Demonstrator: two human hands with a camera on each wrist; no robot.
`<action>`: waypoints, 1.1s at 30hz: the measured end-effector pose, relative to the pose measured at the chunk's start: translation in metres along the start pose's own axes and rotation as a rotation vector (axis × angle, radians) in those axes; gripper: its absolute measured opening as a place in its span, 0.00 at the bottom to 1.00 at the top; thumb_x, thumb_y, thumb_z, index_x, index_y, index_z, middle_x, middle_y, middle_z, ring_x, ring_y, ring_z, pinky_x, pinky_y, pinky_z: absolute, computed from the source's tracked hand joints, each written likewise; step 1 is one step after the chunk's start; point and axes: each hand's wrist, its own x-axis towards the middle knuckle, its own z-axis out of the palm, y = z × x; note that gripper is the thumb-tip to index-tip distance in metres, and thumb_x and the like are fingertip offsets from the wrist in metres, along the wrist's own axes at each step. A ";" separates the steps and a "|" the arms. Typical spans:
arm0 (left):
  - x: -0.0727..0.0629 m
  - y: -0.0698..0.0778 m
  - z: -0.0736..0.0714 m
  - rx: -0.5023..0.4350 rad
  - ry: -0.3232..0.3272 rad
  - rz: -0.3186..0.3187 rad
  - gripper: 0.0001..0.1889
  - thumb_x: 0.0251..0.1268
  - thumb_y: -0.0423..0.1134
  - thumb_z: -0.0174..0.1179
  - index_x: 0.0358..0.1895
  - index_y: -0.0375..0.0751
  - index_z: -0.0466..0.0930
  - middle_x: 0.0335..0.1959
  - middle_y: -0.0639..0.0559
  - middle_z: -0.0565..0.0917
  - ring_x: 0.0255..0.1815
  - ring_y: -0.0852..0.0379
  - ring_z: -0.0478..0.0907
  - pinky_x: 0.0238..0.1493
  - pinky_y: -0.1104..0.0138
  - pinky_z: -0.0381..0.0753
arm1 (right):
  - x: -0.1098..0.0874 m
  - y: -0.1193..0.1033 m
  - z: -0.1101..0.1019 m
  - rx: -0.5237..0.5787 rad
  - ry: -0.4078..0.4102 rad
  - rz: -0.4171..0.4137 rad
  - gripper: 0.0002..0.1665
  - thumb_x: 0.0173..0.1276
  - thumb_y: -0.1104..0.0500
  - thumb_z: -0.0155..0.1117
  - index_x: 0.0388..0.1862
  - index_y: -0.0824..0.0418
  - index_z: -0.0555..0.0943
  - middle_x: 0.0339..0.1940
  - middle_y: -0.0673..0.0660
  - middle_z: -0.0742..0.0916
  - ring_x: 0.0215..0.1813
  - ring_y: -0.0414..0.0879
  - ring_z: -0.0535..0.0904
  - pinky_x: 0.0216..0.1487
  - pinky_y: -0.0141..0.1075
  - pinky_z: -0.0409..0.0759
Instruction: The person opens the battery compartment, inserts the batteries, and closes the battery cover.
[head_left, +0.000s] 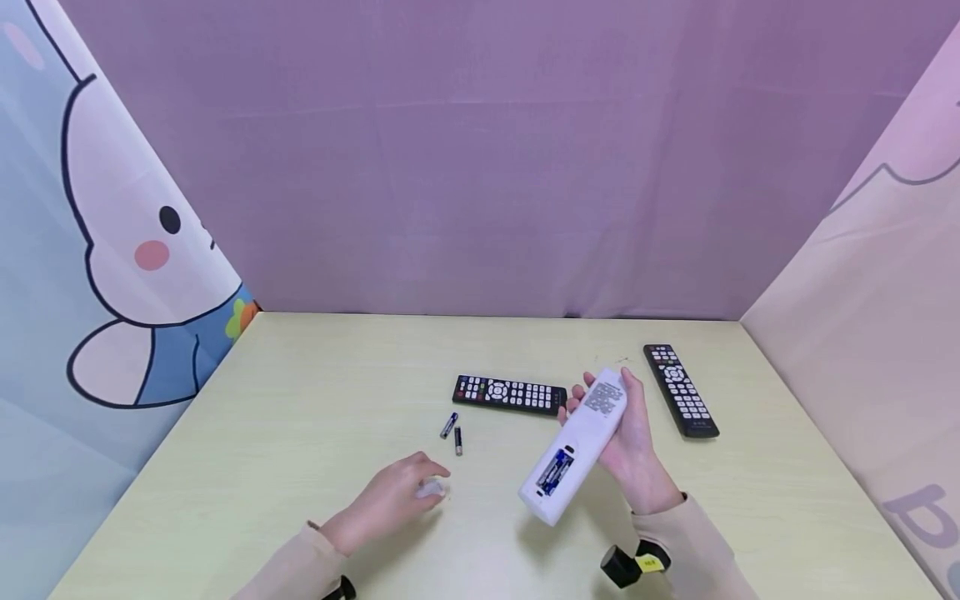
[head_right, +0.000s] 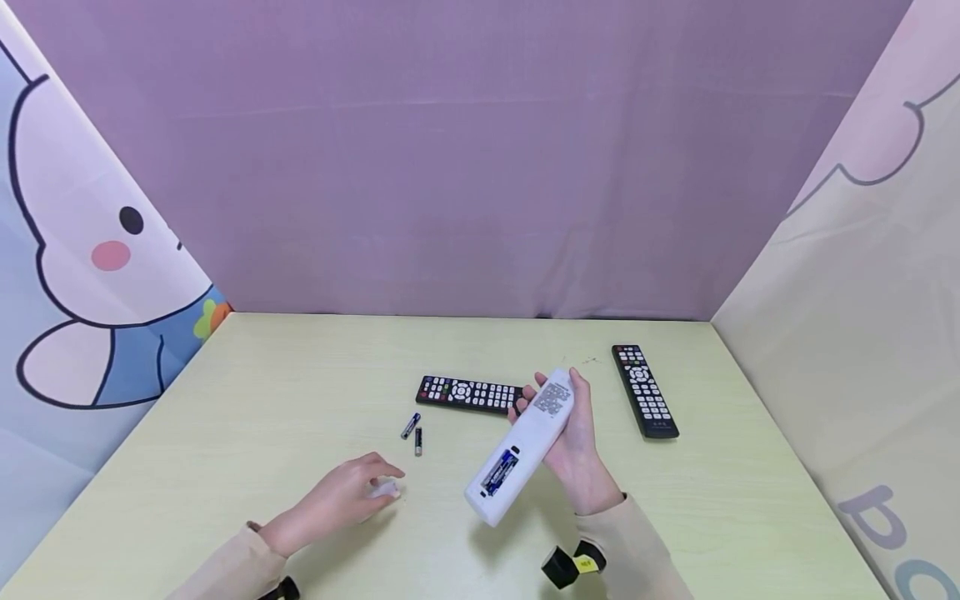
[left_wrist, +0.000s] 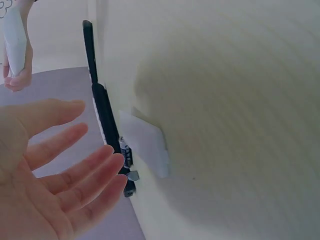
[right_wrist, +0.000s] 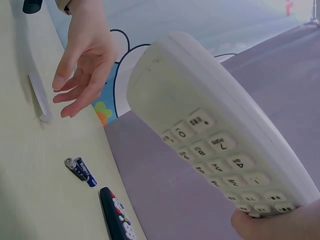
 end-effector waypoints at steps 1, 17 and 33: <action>0.000 -0.001 0.001 0.002 -0.004 -0.006 0.14 0.53 0.37 0.60 0.43 0.38 0.78 0.36 0.50 0.77 0.34 0.55 0.75 0.35 0.66 0.77 | 0.000 0.000 0.000 0.000 0.000 0.001 0.30 0.61 0.35 0.47 0.49 0.55 0.60 0.32 0.54 0.74 0.33 0.45 0.72 0.48 0.39 0.71; 0.000 -0.010 0.013 0.065 -0.028 -0.071 0.19 0.40 0.35 0.65 0.41 0.37 0.79 0.31 0.50 0.74 0.29 0.58 0.72 0.30 0.65 0.76 | 0.001 0.000 0.000 -0.001 0.003 0.001 0.29 0.61 0.35 0.46 0.48 0.55 0.61 0.32 0.54 0.74 0.33 0.45 0.72 0.47 0.39 0.71; 0.004 -0.013 0.018 0.075 -0.044 -0.060 0.16 0.39 0.31 0.65 0.38 0.34 0.79 0.28 0.50 0.73 0.26 0.59 0.71 0.29 0.69 0.76 | -0.001 -0.002 -0.001 -0.003 0.017 -0.006 0.29 0.61 0.35 0.45 0.48 0.55 0.62 0.32 0.54 0.74 0.33 0.45 0.72 0.46 0.38 0.71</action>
